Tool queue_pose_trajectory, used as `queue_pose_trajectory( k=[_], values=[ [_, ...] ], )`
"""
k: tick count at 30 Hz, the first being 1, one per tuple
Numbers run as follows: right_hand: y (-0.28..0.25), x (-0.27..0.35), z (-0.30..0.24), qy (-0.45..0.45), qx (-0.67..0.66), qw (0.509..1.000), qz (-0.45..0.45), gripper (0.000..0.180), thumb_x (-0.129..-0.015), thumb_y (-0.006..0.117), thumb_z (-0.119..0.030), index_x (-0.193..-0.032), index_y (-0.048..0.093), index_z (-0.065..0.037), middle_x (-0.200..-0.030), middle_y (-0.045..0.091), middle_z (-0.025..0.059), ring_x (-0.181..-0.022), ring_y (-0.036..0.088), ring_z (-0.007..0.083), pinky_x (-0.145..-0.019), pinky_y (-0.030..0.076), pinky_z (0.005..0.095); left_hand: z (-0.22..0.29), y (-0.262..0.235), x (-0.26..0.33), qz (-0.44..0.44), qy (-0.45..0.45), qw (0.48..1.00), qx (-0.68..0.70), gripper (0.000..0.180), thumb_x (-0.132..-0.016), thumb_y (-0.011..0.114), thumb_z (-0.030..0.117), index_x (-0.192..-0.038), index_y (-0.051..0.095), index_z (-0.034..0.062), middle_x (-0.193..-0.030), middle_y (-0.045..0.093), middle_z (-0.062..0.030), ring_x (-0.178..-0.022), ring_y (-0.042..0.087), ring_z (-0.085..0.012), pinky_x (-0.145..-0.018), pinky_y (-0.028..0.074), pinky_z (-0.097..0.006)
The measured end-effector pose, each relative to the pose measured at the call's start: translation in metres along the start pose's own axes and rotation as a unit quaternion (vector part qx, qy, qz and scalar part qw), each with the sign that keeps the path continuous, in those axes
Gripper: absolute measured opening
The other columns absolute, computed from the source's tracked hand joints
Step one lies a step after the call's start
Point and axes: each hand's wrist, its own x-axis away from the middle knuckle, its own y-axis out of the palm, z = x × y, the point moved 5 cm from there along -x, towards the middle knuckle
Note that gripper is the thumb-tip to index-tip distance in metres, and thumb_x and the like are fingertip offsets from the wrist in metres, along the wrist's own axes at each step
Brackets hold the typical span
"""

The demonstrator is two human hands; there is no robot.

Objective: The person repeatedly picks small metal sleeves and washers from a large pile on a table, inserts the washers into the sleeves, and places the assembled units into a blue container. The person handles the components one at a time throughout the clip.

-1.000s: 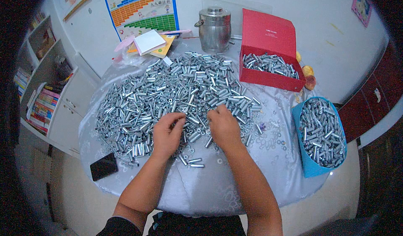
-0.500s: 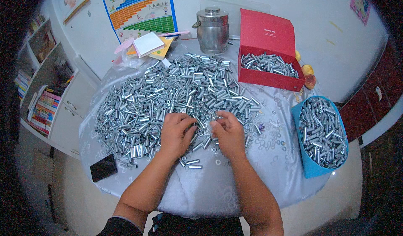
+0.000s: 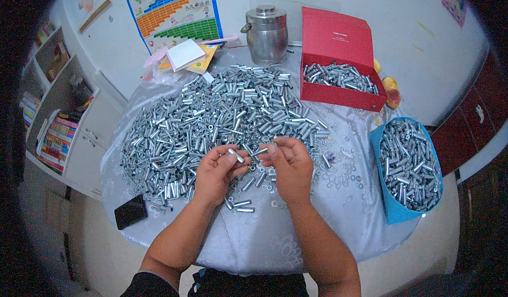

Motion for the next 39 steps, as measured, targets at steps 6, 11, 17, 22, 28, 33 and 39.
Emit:
queue_pose_trajectory(
  k=[6,11,17,22,28,33,39],
  values=[
    [0.003,0.002,-0.001,0.015,-0.003,1.000,-0.003,0.018,-0.092,0.058,-0.006,-0.106,0.051,0.003,-0.094,0.068,0.0171,-0.079,0.068,0.0186,-0.066,0.056,0.0270,0.000,0.002,0.002,-0.009,-0.033,0.994,0.103,0.017,-0.093,0.056,0.007,-0.109,0.054,0.0019,-0.109,0.064,-0.0186,-0.099,0.066,-0.0269,-0.083,0.058,-0.035],
    [0.004,0.003,0.005,0.028,-0.008,0.999,-0.014,0.017,-0.092,0.059,-0.005,-0.105,0.052,0.003,-0.093,0.068,0.0163,-0.079,0.068,0.0187,-0.066,0.056,0.0271,-0.003,0.001,0.002,-0.017,-0.033,0.991,0.125,0.013,-0.092,0.056,0.006,-0.105,0.055,0.0026,-0.108,0.064,-0.0182,-0.098,0.066,-0.0260,-0.082,0.058,-0.034],
    [0.005,0.003,0.004,0.023,0.013,1.000,-0.016,0.016,-0.092,0.059,-0.005,-0.104,0.052,0.004,-0.093,0.068,0.0167,-0.079,0.068,0.0191,-0.065,0.056,0.0269,-0.002,0.007,0.003,-0.026,-0.048,0.990,0.133,0.012,-0.092,0.058,0.007,-0.104,0.056,0.0031,-0.107,0.065,-0.0174,-0.095,0.068,-0.0251,-0.081,0.059,-0.033],
    [0.004,0.003,0.002,0.031,-0.016,0.999,0.007,0.016,-0.092,0.059,-0.005,-0.103,0.052,0.003,-0.094,0.068,0.0169,-0.079,0.068,0.0189,-0.067,0.056,0.0267,-0.006,0.002,0.003,-0.002,-0.065,0.992,0.104,0.017,-0.092,0.059,0.008,-0.106,0.059,-0.0003,-0.103,0.066,-0.0167,-0.092,0.068,-0.0238,-0.079,0.059,-0.032],
    [0.006,0.003,0.004,0.031,0.009,0.999,-0.016,0.016,-0.090,0.062,-0.007,-0.101,0.058,0.004,-0.094,0.068,0.0155,-0.082,0.067,0.0178,-0.071,0.055,0.0273,-0.006,0.002,0.004,0.023,-0.066,0.995,0.074,0.022,-0.091,0.060,0.008,-0.111,0.060,-0.0031,-0.099,0.067,-0.0154,-0.087,0.069,-0.0211,-0.075,0.059,-0.029],
    [0.009,0.009,0.016,0.028,0.107,0.992,-0.057,0.020,-0.087,0.065,-0.010,-0.103,0.066,0.002,-0.089,0.067,0.0087,-0.077,0.063,0.0125,-0.069,0.050,0.0243,-0.008,0.002,0.005,0.031,-0.051,0.996,0.073,0.023,-0.091,0.060,0.007,-0.112,0.060,-0.0031,-0.098,0.068,-0.0140,-0.086,0.069,-0.0201,-0.074,0.059,-0.028],
    [0.006,0.006,0.015,0.045,0.142,0.986,-0.078,0.015,-0.086,0.066,-0.009,-0.099,0.069,-0.001,-0.087,0.065,0.0056,-0.073,0.059,0.0104,-0.065,0.048,0.0236,-0.006,-0.001,0.004,0.009,-0.043,0.994,0.097,0.026,-0.094,0.057,0.013,-0.116,0.059,-0.0018,-0.104,0.067,-0.0145,-0.091,0.068,-0.0205,-0.077,0.058,-0.030]
  ],
)
